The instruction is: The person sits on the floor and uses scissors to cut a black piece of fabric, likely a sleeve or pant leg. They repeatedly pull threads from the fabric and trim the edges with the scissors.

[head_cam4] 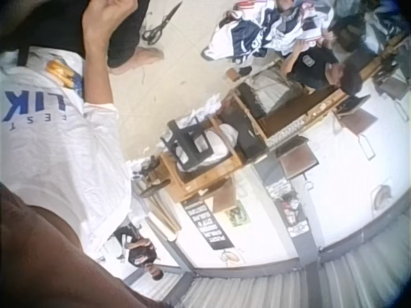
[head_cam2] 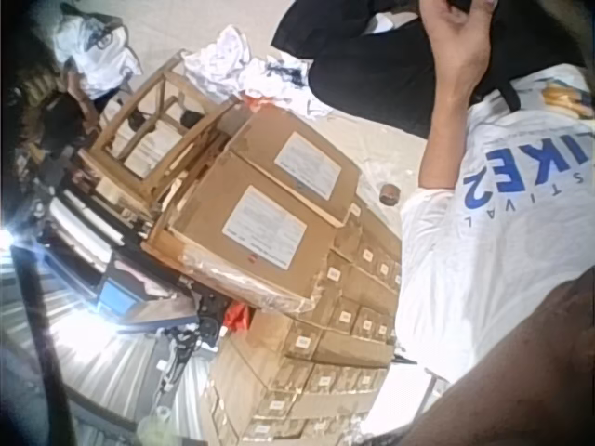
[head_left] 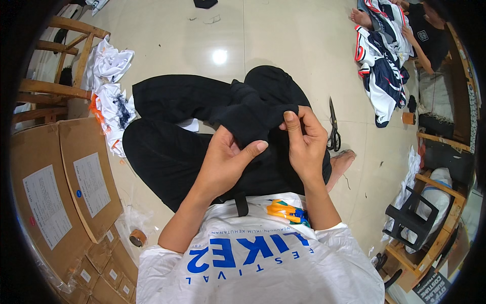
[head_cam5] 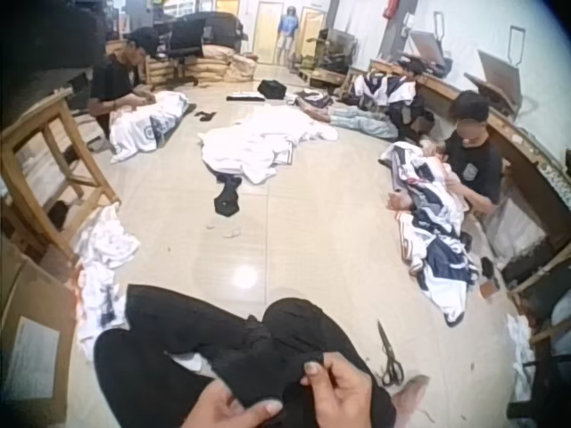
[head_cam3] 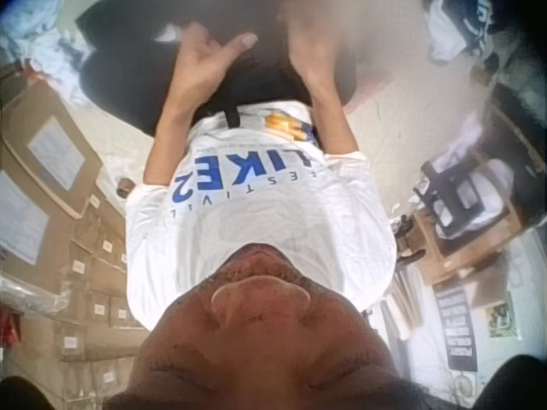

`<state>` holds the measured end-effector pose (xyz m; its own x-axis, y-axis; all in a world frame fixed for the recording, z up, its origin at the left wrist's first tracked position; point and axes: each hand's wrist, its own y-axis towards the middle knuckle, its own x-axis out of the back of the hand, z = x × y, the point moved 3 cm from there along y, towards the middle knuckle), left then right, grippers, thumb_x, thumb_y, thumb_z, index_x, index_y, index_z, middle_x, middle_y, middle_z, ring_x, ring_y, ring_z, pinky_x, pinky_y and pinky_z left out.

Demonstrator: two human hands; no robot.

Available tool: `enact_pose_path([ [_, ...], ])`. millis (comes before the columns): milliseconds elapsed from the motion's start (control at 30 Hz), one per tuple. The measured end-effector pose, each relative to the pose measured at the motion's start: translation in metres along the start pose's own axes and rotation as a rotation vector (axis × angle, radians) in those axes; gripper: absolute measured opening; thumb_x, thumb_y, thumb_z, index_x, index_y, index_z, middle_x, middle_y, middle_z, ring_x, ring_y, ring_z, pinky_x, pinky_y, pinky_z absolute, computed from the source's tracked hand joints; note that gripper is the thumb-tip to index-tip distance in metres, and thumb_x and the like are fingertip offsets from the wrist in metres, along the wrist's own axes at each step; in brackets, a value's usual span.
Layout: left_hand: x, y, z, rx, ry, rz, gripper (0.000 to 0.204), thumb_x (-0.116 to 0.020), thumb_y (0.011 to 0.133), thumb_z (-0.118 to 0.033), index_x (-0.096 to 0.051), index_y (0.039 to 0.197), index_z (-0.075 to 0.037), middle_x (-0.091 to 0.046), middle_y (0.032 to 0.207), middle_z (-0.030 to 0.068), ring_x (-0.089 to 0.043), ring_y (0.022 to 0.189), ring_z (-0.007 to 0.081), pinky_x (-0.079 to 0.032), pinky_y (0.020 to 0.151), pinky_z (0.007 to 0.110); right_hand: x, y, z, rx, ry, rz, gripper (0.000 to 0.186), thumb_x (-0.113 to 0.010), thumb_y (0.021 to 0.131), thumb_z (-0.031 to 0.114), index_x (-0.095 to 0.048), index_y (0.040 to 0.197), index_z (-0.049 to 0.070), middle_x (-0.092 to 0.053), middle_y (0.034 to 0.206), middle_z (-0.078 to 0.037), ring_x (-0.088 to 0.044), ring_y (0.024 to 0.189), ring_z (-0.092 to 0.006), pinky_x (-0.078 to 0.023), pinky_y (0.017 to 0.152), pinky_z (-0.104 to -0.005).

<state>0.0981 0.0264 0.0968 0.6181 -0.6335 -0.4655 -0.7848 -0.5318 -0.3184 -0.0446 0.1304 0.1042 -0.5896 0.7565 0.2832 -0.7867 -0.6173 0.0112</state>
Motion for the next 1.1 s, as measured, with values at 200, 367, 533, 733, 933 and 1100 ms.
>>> enact_pose_path([
  [200, -0.001, 0.005, 0.000, -0.015, -0.059, 0.020, 0.051, -0.072, 0.094, 0.003, -0.047, 0.140, 0.004, -0.061, 0.135, 0.0124, -0.059, 0.125, 0.0176, -0.047, 0.112, 0.033, -0.006, 0.002, 0.004, -0.214, 0.427, 0.270, 0.021, -0.070, 0.102, 0.015, -0.063, 0.117, 0.002, -0.068, 0.096, -0.001, -0.060, 0.086, -0.0063, -0.049, 0.080, -0.0232],
  [367, 0.000, 0.005, 0.001, -0.024, -0.088, 0.020, 0.050, -0.071, 0.094, 0.004, -0.048, 0.138, 0.003, -0.062, 0.132, 0.0122, -0.061, 0.124, 0.0181, -0.047, 0.112, 0.035, -0.012, -0.004, 0.013, -0.164, 0.420, 0.374, 0.038, -0.074, 0.095, 0.002, -0.059, 0.130, 0.002, -0.068, 0.106, 0.001, -0.062, 0.096, -0.0061, -0.049, 0.088, -0.0231],
  [533, 0.000, 0.004, 0.001, -0.042, -0.082, 0.045, 0.051, -0.071, 0.094, 0.005, -0.047, 0.139, 0.003, -0.061, 0.134, 0.0125, -0.060, 0.126, 0.0184, -0.047, 0.112, 0.034, -0.010, -0.005, 0.011, -0.198, 0.420, 0.378, 0.035, -0.074, 0.094, 0.001, -0.061, 0.126, 0.001, -0.067, 0.104, 0.001, -0.061, 0.094, -0.0050, -0.050, 0.086, -0.0224],
  [733, 0.002, 0.002, 0.002, -0.032, -0.105, 0.012, 0.057, -0.072, 0.093, 0.005, -0.045, 0.143, 0.004, -0.059, 0.138, 0.0141, -0.057, 0.130, 0.0197, -0.046, 0.113, 0.035, -0.005, -0.001, 0.002, -0.212, 0.379, 0.310, 0.032, -0.075, 0.093, -0.003, -0.061, 0.121, 0.001, -0.062, 0.095, 0.003, -0.060, 0.089, -0.0042, -0.050, 0.085, -0.0212],
  [933, 0.004, 0.003, 0.002, -0.031, -0.050, 0.010, 0.059, -0.072, 0.093, 0.004, -0.044, 0.145, 0.004, -0.058, 0.140, 0.0145, -0.057, 0.130, 0.0199, -0.046, 0.114, 0.035, -0.004, -0.003, 0.006, -0.196, 0.397, 0.320, 0.029, -0.074, 0.094, -0.002, -0.062, 0.120, 0.001, -0.067, 0.100, 0.001, -0.062, 0.092, -0.0044, -0.049, 0.084, -0.0214],
  [1100, 0.002, 0.002, 0.002, -0.048, -0.090, 0.022, 0.058, -0.072, 0.094, 0.004, -0.044, 0.144, 0.005, -0.058, 0.139, 0.0147, -0.057, 0.130, 0.0200, -0.045, 0.114, 0.035, -0.007, -0.003, 0.011, -0.186, 0.414, 0.336, 0.028, -0.074, 0.094, -0.002, -0.063, 0.119, 0.002, -0.069, 0.103, 0.000, -0.063, 0.094, -0.0042, -0.049, 0.084, -0.0213],
])
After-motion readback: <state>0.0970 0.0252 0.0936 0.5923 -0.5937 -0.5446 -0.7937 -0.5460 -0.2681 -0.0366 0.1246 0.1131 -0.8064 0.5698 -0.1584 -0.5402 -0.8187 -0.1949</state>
